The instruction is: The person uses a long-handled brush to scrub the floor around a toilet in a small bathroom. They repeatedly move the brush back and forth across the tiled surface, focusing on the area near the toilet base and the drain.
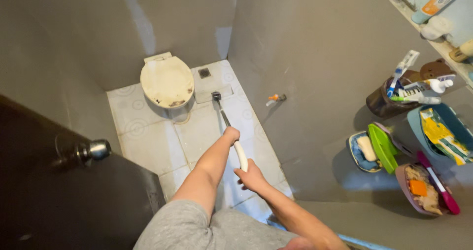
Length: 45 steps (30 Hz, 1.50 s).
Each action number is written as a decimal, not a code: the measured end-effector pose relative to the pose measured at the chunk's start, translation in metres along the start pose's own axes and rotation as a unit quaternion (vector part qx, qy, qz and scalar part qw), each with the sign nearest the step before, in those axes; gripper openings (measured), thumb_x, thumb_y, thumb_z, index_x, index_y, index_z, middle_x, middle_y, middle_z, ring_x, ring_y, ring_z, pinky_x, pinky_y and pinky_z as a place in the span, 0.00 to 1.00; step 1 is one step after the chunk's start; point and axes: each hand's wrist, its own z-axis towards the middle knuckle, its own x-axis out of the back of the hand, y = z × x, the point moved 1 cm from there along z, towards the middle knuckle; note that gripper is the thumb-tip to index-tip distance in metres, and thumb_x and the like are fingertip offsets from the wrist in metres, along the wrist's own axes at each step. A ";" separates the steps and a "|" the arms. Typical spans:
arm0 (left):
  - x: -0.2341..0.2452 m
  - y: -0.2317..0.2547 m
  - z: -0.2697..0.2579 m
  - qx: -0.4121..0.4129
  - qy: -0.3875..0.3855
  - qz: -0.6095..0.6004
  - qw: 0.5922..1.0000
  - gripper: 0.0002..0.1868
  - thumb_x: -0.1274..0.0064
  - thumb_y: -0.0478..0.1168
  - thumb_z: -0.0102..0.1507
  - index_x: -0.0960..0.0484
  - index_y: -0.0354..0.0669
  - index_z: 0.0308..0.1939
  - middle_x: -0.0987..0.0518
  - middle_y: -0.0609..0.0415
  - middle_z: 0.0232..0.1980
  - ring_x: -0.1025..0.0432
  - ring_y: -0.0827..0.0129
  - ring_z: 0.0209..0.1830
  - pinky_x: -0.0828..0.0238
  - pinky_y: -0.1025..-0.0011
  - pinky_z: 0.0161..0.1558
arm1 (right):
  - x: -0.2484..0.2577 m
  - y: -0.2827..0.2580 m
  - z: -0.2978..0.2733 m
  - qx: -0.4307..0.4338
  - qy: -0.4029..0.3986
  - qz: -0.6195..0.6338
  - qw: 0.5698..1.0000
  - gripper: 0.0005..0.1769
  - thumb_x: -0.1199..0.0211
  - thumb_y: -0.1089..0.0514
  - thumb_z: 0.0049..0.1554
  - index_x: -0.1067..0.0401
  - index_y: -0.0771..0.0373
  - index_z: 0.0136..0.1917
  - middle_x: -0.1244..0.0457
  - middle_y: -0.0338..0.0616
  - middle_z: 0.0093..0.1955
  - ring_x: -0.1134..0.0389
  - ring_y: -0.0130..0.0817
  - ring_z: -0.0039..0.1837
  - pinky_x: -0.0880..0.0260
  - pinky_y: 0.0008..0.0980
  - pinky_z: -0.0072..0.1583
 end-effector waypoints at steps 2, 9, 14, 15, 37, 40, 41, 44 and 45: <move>0.007 0.012 -0.003 -0.009 -0.027 0.044 0.999 0.30 0.51 0.42 0.64 0.45 0.47 0.68 0.25 0.39 0.53 0.25 0.51 0.41 0.26 0.50 0.36 | -0.016 -0.015 0.013 -0.044 0.013 0.028 0.999 0.22 0.37 0.60 0.53 0.42 0.69 0.57 0.34 0.50 0.40 0.28 0.38 0.31 0.30 0.39 0.30; 0.031 -0.011 -0.029 -0.043 -0.088 0.122 0.988 0.43 0.46 0.45 0.63 0.54 0.50 0.76 0.26 0.38 0.57 0.24 0.50 0.44 0.24 0.49 0.38 | -0.023 -0.054 0.070 0.005 0.023 0.014 1.000 0.15 0.40 0.63 0.54 0.36 0.66 0.55 0.34 0.47 0.32 0.32 0.36 0.28 0.36 0.37 0.27; 0.029 -0.016 -0.032 -0.128 -0.054 0.059 0.989 0.51 0.46 0.43 0.69 0.71 0.52 0.81 0.30 0.46 0.53 0.25 0.57 0.44 0.21 0.56 0.41 | -0.027 -0.063 0.078 0.021 -0.011 -0.019 1.000 0.09 0.44 0.58 0.57 0.32 0.66 0.47 0.37 0.45 0.27 0.36 0.34 0.24 0.40 0.36 0.26; 0.029 -0.026 -0.036 -0.113 -0.046 0.091 0.988 0.51 0.48 0.43 0.68 0.72 0.52 0.82 0.29 0.44 0.47 0.28 0.57 0.39 0.26 0.56 0.36 | -0.029 -0.056 0.076 0.042 -0.007 -0.039 0.998 0.10 0.45 0.57 0.58 0.31 0.67 0.45 0.36 0.45 0.27 0.36 0.34 0.24 0.39 0.35 0.26; 0.033 0.019 -0.007 -0.081 -0.033 0.235 0.968 0.51 0.54 0.41 0.65 0.73 0.49 0.81 0.26 0.19 0.56 0.22 0.36 0.41 0.24 0.43 0.32 | -0.036 -0.098 0.094 0.003 0.010 0.030 0.999 0.09 0.46 0.57 0.59 0.33 0.61 0.38 0.40 0.43 0.24 0.39 0.34 0.23 0.43 0.37 0.26; 0.034 0.042 0.009 -0.076 -0.046 0.218 0.972 0.51 0.55 0.41 0.65 0.75 0.51 0.81 0.27 0.20 0.56 0.22 0.37 0.40 0.24 0.44 0.30 | -0.035 -0.091 0.139 0.028 0.010 0.023 0.999 0.07 0.44 0.60 0.57 0.32 0.64 0.39 0.39 0.41 0.25 0.38 0.32 0.24 0.40 0.36 0.26; 0.034 0.049 0.014 -0.082 -0.053 0.209 0.973 0.51 0.55 0.40 0.65 0.76 0.50 0.81 0.27 0.19 0.56 0.22 0.38 0.40 0.24 0.44 0.31 | -0.034 -0.088 0.154 0.040 0.003 0.013 0.999 0.06 0.42 0.61 0.56 0.31 0.65 0.39 0.38 0.42 0.25 0.37 0.33 0.24 0.39 0.37 0.26; 0.034 0.065 0.024 -0.094 -0.054 0.200 0.974 0.51 0.54 0.40 0.65 0.76 0.47 0.80 0.27 0.20 0.58 0.22 0.39 0.41 0.22 0.45 0.32 | -0.029 -0.084 0.186 0.066 -0.010 0.004 0.998 0.04 0.41 0.62 0.54 0.29 0.66 0.41 0.37 0.44 0.26 0.36 0.33 0.25 0.37 0.37 0.27; 0.035 0.066 0.024 -0.095 -0.052 0.200 0.974 0.52 0.54 0.40 0.65 0.76 0.45 0.80 0.26 0.20 0.58 0.21 0.40 0.42 0.22 0.46 0.32 | -0.030 -0.085 0.190 0.071 -0.013 0.003 0.997 0.04 0.40 0.63 0.53 0.28 0.65 0.41 0.36 0.45 0.26 0.36 0.33 0.25 0.37 0.37 0.27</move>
